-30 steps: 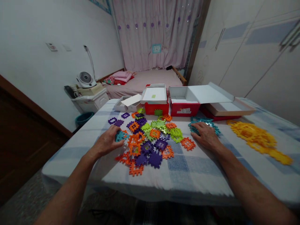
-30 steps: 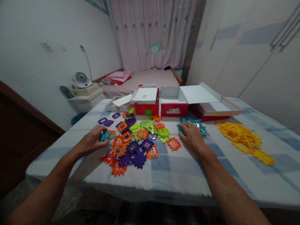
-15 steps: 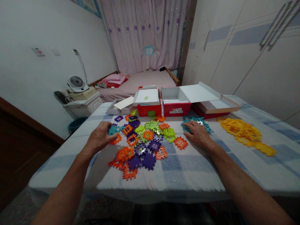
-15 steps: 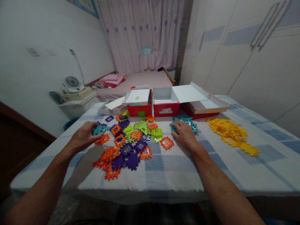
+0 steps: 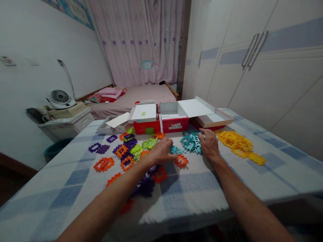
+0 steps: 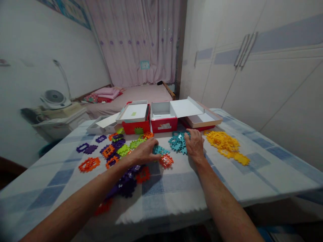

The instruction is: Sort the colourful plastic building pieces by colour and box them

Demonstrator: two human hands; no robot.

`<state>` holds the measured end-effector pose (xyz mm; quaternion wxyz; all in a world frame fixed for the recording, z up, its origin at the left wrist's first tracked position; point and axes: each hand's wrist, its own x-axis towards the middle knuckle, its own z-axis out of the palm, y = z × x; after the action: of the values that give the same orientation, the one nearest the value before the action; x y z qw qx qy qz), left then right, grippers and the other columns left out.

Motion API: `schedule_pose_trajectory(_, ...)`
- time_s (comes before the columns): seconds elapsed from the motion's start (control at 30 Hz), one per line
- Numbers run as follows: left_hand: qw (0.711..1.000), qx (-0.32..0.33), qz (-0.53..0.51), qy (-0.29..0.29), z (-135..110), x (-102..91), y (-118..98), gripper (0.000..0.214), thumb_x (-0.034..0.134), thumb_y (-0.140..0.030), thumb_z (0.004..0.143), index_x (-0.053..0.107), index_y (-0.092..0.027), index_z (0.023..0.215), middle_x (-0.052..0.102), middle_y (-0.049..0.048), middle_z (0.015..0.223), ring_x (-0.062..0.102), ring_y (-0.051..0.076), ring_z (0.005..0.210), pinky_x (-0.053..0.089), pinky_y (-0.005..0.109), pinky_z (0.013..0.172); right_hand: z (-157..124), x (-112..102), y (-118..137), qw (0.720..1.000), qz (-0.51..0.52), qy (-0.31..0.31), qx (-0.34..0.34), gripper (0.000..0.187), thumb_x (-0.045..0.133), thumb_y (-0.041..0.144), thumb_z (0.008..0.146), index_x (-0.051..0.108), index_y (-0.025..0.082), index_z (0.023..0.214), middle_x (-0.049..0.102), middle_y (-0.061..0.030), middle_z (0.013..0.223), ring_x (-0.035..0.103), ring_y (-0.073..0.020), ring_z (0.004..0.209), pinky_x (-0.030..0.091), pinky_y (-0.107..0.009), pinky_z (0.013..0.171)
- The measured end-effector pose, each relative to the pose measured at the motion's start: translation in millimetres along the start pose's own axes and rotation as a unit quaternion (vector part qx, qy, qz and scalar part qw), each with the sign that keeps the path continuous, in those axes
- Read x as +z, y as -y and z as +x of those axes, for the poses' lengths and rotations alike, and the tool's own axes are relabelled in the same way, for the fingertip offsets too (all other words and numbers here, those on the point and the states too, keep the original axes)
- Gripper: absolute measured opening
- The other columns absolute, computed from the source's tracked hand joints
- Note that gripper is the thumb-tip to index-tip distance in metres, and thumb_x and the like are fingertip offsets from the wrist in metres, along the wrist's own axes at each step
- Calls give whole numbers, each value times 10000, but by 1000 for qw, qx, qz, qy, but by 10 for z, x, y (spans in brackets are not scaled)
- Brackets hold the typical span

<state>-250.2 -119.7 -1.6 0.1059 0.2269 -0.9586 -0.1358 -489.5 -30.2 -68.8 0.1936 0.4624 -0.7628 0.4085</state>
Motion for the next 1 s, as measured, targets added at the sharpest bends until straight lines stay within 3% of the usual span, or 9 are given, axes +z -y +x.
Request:
schedule_pose_trajectory(0.1,1000,6,2,-28,460,136,-215,424,611,-443,759,574,-155,1067,595,144,1091,606,271,977,482,375,829,-22,37,-52,999,8,9,31,384,359,393,928,641,187,1087,652,-130,1091,550,-276,1064,418,-454,940)
schedule_pose_trajectory(0.17,998,-2,-17,-65,691,186,-287,581,605,-484,783,515,-122,1228,531,199,1268,553,315,1153,458,402,928,-40,67,-57,998,13,29,53,401,344,405,932,639,192,1101,647,-128,1111,553,-277,1076,429,-454,932)
schedule_pose_trajectory(0.3,995,-33,-51,-85,785,191,-173,662,566,-467,836,426,-102,1371,333,229,1491,366,340,1368,365,452,1074,-57,93,-28,996,30,53,72,427,306,424,950,622,208,1139,634,-121,1146,554,-276,1092,433,-455,936)
schedule_pose_trajectory(0.4,992,-33,-36,-115,497,86,135,537,572,-355,831,508,-125,1312,347,191,1493,384,308,1362,342,428,1110,-61,58,41,998,33,45,30,427,322,439,957,601,211,1187,619,-124,1185,534,-278,1129,405,-464,966)
schedule_pose_trajectory(0.53,977,-48,-3,-207,-167,-211,758,381,513,-363,849,602,-162,1160,452,140,1417,417,274,1334,326,434,1129,-101,-1,224,992,-17,76,-96,454,491,487,901,561,241,1277,552,-113,1320,404,-311,1294,302,-499,1050)
schedule_pose_trajectory(0.67,942,-162,52,-289,-864,-496,1496,357,491,-400,821,638,-176,1057,547,113,1303,492,278,1248,373,446,1094,-188,6,423,972,-76,130,-178,536,615,494,826,551,278,1312,493,-91,1399,306,-328,1362,188,-532,1100)
schedule_pose_trajectory(0.77,906,-274,90,-311,-1298,-557,1953,343,502,-359,780,658,-141,994,583,150,1243,513,302,1220,387,442,1085,-249,44,503,959,-107,152,-215,490,612,440,840,565,290,1304,469,-77,1429,285,-316,1375,147,-520,1113)
schedule_pose_trajectory(0.87,877,-337,92,-331,-1592,-502,2212,319,479,-346,805,669,-142,961,609,168,1196,524,309,1210,391,438,1085,-275,84,517,948,-142,163,-235,366,557,353,888,607,309,1248,488,-59,1413,286,-304,1373,145,-506,1109)
schedule_pose_trajectory(1.0,846,-428,48,-314,-1731,-387,2320,314,493,-317,811,677,-152,1005,631,136,1174,584,282,1132,442,428,1032,-247,121,476,949,-197,151,-194,293,486,286,925,656,291,1163,550,-80,1336,321,-309,1346,185,-513,1083)
